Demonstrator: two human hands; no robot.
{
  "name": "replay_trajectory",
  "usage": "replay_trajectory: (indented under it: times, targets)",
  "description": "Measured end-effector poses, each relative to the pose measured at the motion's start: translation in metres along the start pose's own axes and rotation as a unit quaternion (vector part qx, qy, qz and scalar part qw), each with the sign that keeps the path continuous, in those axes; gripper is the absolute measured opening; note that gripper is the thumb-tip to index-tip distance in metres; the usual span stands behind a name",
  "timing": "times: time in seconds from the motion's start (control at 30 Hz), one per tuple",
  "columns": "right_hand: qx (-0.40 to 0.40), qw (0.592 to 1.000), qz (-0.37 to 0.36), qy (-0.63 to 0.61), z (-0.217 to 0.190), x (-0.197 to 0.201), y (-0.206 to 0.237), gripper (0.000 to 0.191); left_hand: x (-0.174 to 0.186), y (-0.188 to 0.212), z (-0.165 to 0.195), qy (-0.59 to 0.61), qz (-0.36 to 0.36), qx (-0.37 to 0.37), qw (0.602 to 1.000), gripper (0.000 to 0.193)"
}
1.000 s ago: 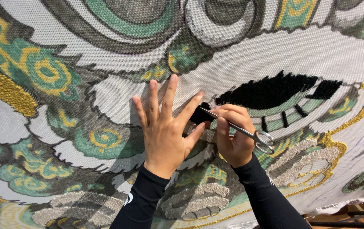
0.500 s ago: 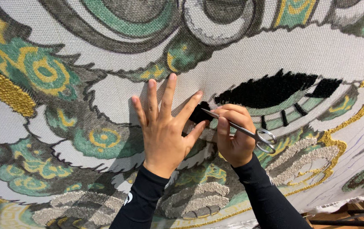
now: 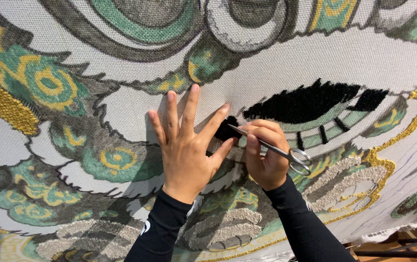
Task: The person uses scissors to trim black yarn on a rug depicting a stylized lion face. They then switch to a tufting gun to apply black yarn to the same design, working on the eye and mouth areas.
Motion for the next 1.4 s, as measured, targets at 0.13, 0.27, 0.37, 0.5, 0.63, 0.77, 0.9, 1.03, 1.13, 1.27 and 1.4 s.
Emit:
replay_trajectory:
  times: [0.13, 0.27, 0.37, 0.5, 0.63, 0.77, 0.9, 1.03, 1.13, 1.27, 1.4]
  targets:
    - [-0.007, 0.999, -0.004, 0.031, -0.0002, -0.0013, 0.001, 0.013, -0.0007, 0.001, 0.0007, 0.0, -0.001, 0.002, 1.0, 0.058]
    - [0.002, 0.995, -0.006, 0.096, -0.0008, -0.0065, -0.0013, 0.014, 0.0004, 0.001, 0.0005, 0.005, -0.001, 0.004, 1.0, 0.06]
    - [0.017, 0.996, 0.0, 0.084, -0.0017, -0.0049, 0.0005, 0.015, 0.0013, 0.0009, 0.0014, 0.003, -0.002, 0.005, 1.0, 0.059]
    - [0.028, 0.999, 0.009, 0.03, 0.0005, -0.0016, 0.004, 0.014, 0.0007, 0.0001, 0.0006, 0.008, 0.006, 0.004, 1.0, 0.057]
    - [0.026, 0.998, 0.007, 0.051, 0.0029, -0.0038, 0.005, 0.014, -0.0004, 0.0013, -0.0002, 0.003, 0.0, 0.003, 1.0, 0.057]
    - [0.018, 0.997, 0.0, 0.07, 0.0016, -0.0052, 0.002, 0.013, 0.0001, 0.0009, 0.0005, 0.003, -0.005, 0.006, 1.0, 0.059]
    - [0.009, 0.997, 0.004, 0.082, -0.0007, -0.0056, 0.0003, 0.014, 0.0025, 0.0007, 0.0013, 0.009, 0.0, 0.002, 1.0, 0.06]
    - [0.007, 0.997, 0.008, 0.082, 0.0021, -0.0079, 0.0014, 0.011, 0.0028, 0.001, 0.0008, 0.01, -0.007, 0.006, 1.0, 0.062]
    - [0.002, 0.999, 0.008, 0.042, 0.005, -0.006, 0.0038, 0.011, 0.0008, -0.0003, -0.0001, 0.011, -0.002, 0.004, 1.0, 0.06]
    - [0.008, 1.0, 0.003, 0.002, 0.0048, -0.0034, 0.0041, 0.011, -0.0001, 0.0002, -0.0004, 0.012, -0.001, 0.007, 1.0, 0.059]
    - [0.006, 0.994, -0.003, 0.109, 0.0004, -0.0048, 0.0023, 0.014, 0.0007, 0.0009, 0.0012, 0.012, -0.003, 0.005, 1.0, 0.061]
Point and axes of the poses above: each hand's wrist, its own y-axis away from the middle knuckle, its own x-axis out of the back of the hand, z = x × y, the point moved 1 cm from there along -y, towards the middle knuckle, and after that the axes turned 14 degrees about -x, right-handed, at the moved point
